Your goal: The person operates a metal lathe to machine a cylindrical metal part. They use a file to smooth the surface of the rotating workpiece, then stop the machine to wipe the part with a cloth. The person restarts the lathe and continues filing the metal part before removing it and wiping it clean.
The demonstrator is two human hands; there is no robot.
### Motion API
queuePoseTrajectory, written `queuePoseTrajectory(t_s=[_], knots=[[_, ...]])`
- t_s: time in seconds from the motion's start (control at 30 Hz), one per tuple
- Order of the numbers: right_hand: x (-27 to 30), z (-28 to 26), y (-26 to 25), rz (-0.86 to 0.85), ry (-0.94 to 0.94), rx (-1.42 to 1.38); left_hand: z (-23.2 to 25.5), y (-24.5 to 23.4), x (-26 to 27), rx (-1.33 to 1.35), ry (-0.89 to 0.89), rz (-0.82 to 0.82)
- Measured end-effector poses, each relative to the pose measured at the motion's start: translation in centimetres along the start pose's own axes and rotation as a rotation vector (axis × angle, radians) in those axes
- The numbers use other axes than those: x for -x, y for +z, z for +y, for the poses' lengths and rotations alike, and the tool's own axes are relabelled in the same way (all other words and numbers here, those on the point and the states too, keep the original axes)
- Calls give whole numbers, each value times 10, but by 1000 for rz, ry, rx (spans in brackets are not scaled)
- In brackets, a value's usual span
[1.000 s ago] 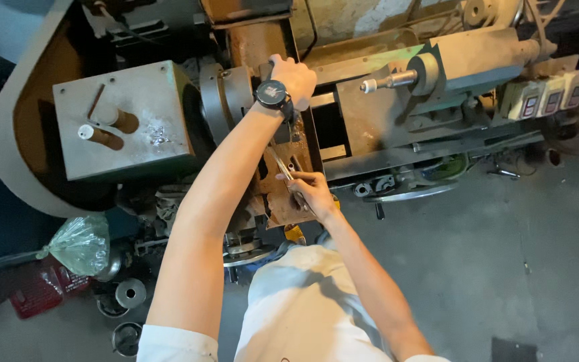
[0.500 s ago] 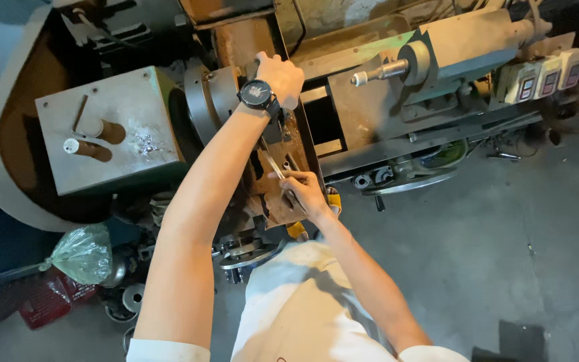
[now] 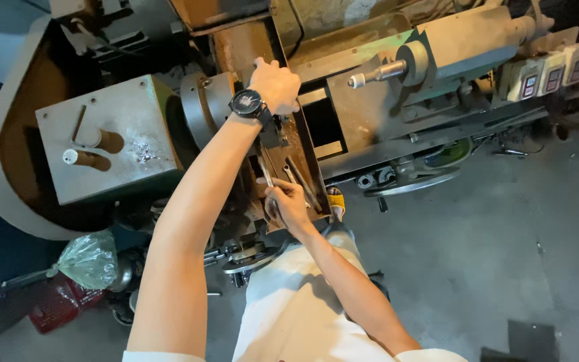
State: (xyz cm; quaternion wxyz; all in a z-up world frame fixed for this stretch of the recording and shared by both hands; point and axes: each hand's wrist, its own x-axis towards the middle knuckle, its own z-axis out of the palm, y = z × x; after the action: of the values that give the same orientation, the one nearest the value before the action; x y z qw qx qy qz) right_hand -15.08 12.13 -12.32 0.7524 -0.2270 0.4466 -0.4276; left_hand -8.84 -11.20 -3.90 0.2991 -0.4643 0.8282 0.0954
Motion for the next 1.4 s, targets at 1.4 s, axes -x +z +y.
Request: queuePoseTrajectory(t_s=[1.4], knots=[[21,-176,-450,797,-621,964,13,66,253,311,-685,1357]])
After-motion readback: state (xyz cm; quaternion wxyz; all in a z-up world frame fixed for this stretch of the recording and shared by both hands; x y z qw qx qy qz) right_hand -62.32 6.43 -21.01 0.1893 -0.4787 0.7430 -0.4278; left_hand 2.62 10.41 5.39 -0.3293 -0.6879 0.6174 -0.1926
